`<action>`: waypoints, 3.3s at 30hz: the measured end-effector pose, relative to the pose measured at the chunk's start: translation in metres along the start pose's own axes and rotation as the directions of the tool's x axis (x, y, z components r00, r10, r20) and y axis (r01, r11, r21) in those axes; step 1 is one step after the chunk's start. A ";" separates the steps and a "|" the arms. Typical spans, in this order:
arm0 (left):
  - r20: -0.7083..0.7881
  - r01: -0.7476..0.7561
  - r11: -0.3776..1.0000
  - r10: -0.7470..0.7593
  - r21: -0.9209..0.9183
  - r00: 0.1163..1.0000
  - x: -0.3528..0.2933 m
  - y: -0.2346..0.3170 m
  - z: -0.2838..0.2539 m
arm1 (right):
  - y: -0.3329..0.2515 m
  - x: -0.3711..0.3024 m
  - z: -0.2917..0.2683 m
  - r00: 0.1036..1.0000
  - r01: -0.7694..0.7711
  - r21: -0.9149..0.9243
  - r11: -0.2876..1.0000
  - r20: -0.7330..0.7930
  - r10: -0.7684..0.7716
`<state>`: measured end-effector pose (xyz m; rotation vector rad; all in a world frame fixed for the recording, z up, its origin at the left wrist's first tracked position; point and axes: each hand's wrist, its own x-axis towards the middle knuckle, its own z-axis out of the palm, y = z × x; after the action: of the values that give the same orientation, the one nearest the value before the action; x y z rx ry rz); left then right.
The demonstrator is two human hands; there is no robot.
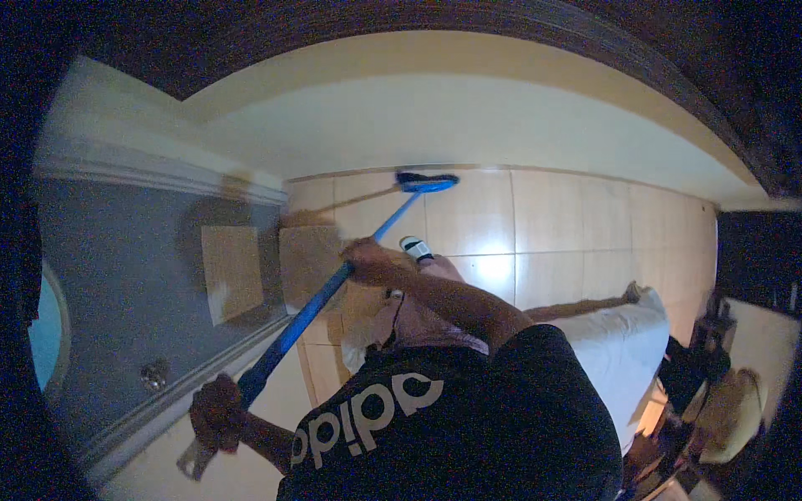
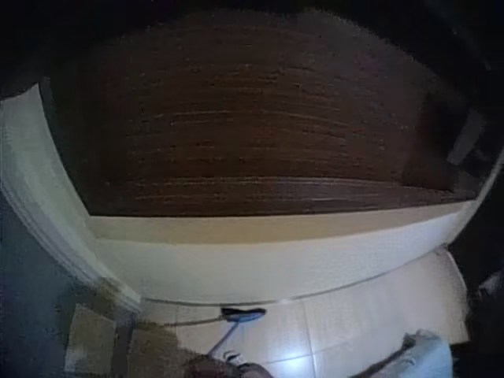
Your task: The person sweeps the tiled floor using a broom.
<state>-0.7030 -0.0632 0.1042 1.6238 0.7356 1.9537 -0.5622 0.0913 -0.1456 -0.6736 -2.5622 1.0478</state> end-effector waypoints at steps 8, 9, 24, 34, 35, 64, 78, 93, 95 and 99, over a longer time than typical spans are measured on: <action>-0.157 0.304 0.947 -0.317 -0.103 0.935 -0.037 0.010 -0.072 | -0.011 -0.042 -0.034 0.928 -0.230 0.147 0.962 -0.265 0.263; -0.284 0.230 0.970 -0.243 -0.077 0.928 -0.029 0.027 -0.073 | -0.021 -0.037 -0.027 0.946 -0.163 0.086 0.983 -0.270 0.180; 0.234 -0.212 0.953 0.161 0.216 0.959 0.039 0.083 0.058 | -0.079 -0.046 0.005 0.965 0.262 0.524 0.811 -0.146 -0.217; -0.676 0.134 0.977 -0.213 -0.168 0.706 -0.025 -0.068 0.181 | 0.095 -0.197 -0.144 0.933 -0.196 0.016 0.980 0.311 0.181; -0.577 0.046 0.967 -0.188 -0.252 0.795 -0.019 -0.064 0.180 | 0.098 -0.201 -0.144 0.936 -0.190 0.016 0.982 0.306 0.176; -0.122 0.334 0.882 -0.391 -0.333 0.912 -0.032 -0.134 0.192 | 0.138 -0.240 -0.202 0.900 -0.435 -0.083 0.896 -0.011 0.436; 0.222 -0.038 0.996 0.020 0.077 0.975 0.067 0.009 0.236 | 0.003 -0.126 -0.110 0.957 0.282 0.374 0.883 -0.179 -0.230; -0.748 0.305 0.935 -0.334 -0.184 0.574 -0.060 -0.082 0.258 | 0.136 -0.296 -0.141 0.967 -0.215 0.113 0.970 0.160 0.196; -0.634 0.229 0.943 -0.333 -0.242 0.699 -0.067 -0.071 0.237 | 0.117 -0.295 -0.155 0.928 -0.273 0.029 0.962 0.271 0.255; -0.470 0.072 0.982 -0.149 -0.177 0.870 -0.033 -0.006 0.201 | 0.049 -0.261 -0.155 0.987 -0.085 0.084 0.993 0.144 0.072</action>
<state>-0.4997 -0.0624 0.1061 0.9796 0.8136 2.2919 -0.2585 0.0756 -0.0966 -0.7051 -2.6064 1.2711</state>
